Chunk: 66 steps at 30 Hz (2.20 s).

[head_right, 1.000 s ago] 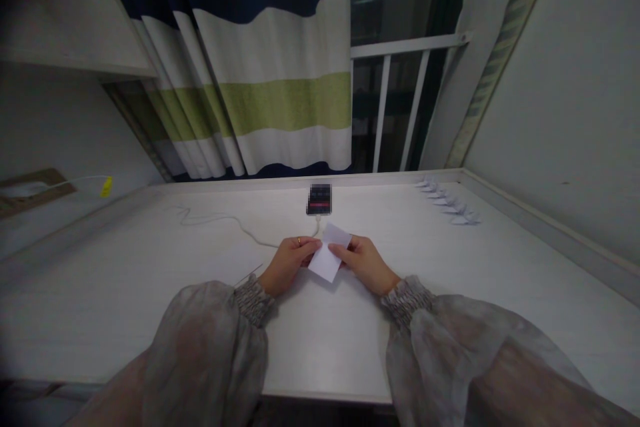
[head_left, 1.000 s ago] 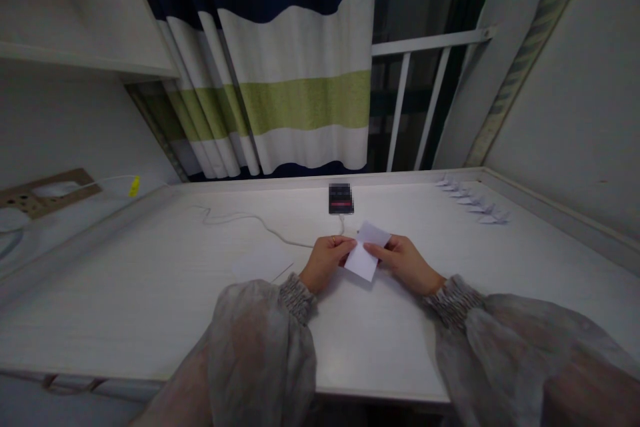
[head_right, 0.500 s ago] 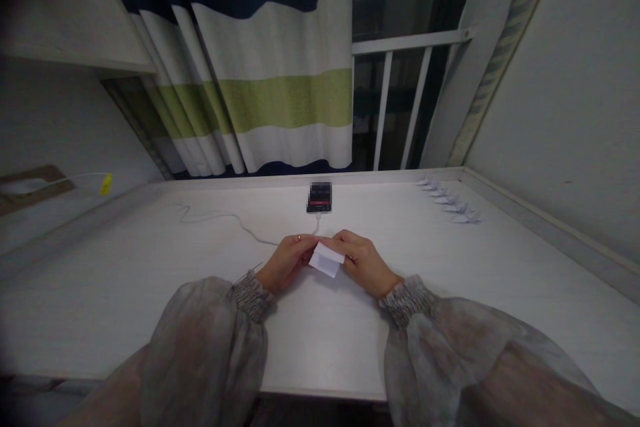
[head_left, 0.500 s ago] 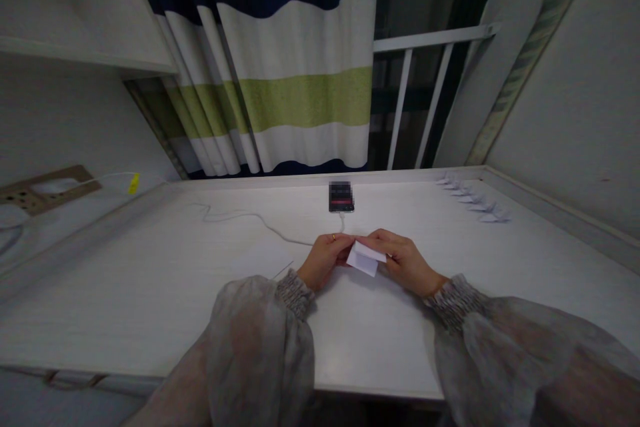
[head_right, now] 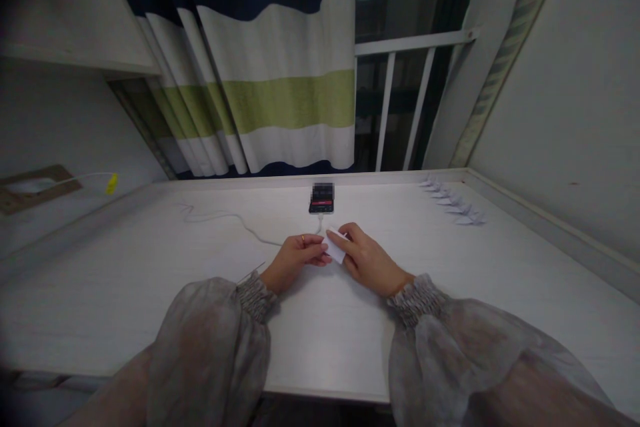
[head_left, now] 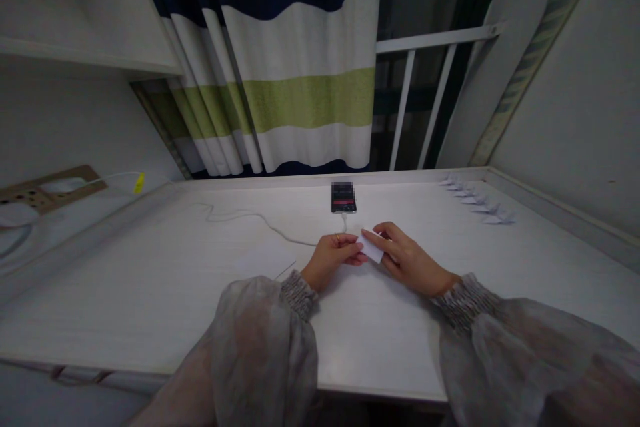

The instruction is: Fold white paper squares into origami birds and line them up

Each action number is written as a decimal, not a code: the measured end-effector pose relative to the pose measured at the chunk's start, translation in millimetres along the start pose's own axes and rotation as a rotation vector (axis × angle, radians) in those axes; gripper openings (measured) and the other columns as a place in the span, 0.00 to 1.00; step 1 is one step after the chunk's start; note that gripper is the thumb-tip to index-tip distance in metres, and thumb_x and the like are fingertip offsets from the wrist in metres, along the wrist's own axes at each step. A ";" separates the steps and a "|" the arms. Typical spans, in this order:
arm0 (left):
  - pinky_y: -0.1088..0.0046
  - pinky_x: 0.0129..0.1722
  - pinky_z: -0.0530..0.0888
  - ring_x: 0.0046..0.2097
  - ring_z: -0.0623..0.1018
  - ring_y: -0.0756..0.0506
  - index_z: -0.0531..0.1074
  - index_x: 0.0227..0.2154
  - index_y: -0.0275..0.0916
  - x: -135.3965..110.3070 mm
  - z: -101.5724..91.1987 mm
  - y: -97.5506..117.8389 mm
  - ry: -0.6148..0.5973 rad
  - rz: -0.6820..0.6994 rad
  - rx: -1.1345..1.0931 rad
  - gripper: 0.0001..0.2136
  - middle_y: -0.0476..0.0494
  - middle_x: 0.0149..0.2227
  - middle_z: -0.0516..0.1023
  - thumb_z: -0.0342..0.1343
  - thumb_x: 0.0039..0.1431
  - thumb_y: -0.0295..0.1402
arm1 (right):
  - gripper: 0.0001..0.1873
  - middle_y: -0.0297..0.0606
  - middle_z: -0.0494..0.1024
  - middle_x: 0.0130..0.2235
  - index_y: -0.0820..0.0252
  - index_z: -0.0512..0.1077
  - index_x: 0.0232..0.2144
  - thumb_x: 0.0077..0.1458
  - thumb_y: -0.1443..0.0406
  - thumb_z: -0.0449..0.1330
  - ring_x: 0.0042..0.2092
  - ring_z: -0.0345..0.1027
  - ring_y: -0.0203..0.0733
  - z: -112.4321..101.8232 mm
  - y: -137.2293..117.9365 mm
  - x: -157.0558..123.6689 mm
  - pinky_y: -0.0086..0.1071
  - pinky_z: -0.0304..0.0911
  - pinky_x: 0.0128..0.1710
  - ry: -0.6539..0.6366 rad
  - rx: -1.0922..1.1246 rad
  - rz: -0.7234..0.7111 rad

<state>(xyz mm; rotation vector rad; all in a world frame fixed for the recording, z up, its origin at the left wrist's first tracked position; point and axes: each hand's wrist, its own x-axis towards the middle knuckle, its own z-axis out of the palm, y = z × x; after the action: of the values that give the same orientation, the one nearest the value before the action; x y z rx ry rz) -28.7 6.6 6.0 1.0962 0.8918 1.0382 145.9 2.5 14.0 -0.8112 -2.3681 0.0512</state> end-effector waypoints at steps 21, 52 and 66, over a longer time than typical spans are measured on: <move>0.77 0.25 0.67 0.24 0.74 0.51 0.70 0.25 0.32 -0.4 4.1 -2.5 0.057 0.133 0.070 0.12 0.48 0.20 0.74 0.63 0.34 0.30 | 0.12 0.31 0.68 0.23 0.62 0.69 0.24 0.42 0.58 0.59 0.25 0.58 0.31 3.6 -3.2 8.5 0.27 0.54 0.25 0.242 0.886 0.655; 0.78 0.25 0.65 0.22 0.70 0.54 0.72 0.20 0.32 -3.0 5.9 2.7 0.102 0.146 0.039 0.10 0.49 0.19 0.73 0.64 0.29 0.29 | 0.12 0.34 0.71 0.24 0.63 0.70 0.23 0.40 0.59 0.61 0.26 0.60 0.33 5.0 -4.9 8.1 0.28 0.55 0.25 0.291 0.825 0.661; 0.75 0.27 0.66 0.25 0.73 0.51 0.73 0.23 0.33 -2.0 4.3 1.7 0.080 0.194 0.148 0.09 0.46 0.21 0.75 0.60 0.40 0.34 | 0.13 0.33 0.71 0.23 0.63 0.71 0.22 0.39 0.57 0.61 0.25 0.60 0.33 3.3 -6.6 8.5 0.28 0.56 0.24 0.295 0.808 0.666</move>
<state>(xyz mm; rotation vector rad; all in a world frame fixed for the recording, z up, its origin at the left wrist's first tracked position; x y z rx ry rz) -25.5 3.8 8.7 1.2923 0.9523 1.1971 135.2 2.4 17.6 -1.0373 -1.4938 1.0085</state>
